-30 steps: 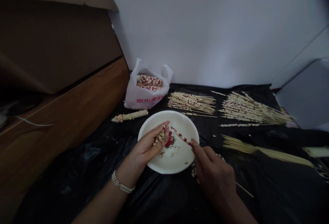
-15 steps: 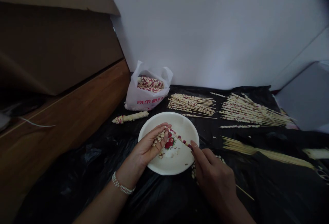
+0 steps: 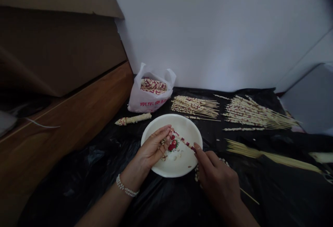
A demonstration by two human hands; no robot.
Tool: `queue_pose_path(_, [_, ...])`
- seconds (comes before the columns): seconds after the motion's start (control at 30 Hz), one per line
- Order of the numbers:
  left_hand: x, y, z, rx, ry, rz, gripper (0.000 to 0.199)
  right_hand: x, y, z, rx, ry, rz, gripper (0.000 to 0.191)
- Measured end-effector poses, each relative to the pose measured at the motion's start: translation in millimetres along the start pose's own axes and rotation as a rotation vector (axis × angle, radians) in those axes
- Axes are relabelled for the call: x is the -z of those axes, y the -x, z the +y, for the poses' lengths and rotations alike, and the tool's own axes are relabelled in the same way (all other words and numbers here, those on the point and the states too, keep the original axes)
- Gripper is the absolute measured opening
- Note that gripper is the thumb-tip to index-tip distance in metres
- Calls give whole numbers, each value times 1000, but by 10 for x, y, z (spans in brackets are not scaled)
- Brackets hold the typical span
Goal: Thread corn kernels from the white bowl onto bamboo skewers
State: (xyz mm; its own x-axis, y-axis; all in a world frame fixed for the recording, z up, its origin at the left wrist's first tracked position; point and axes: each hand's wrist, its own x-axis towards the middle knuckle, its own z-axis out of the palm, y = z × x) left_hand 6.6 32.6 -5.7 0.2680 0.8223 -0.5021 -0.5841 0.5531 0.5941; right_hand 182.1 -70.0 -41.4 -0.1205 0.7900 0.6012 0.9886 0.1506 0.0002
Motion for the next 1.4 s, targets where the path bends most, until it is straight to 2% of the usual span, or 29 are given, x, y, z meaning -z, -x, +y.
queue_pose_path(0.33, [28,17,1,-27,-69,-90,16,-3,11,1,-17,14,10,40])
queue_pose_path(0.73, [24,-3,5,-5,-22,18,20,30,-29,-17,-17,7,22,39])
queue_pose_path(0.9, [17,-1,7,-8,11,16,20,35,-15,-20,-15,32,2,38])
queue_pose_path(1.13, [24,11,7,-54,-81,46,20,36,-12,-14,-4,23,4,40])
queue_pose_path(1.4, [-17,28,-4,-68,-104,2,18,28,-8,-30,2,12,14,39])
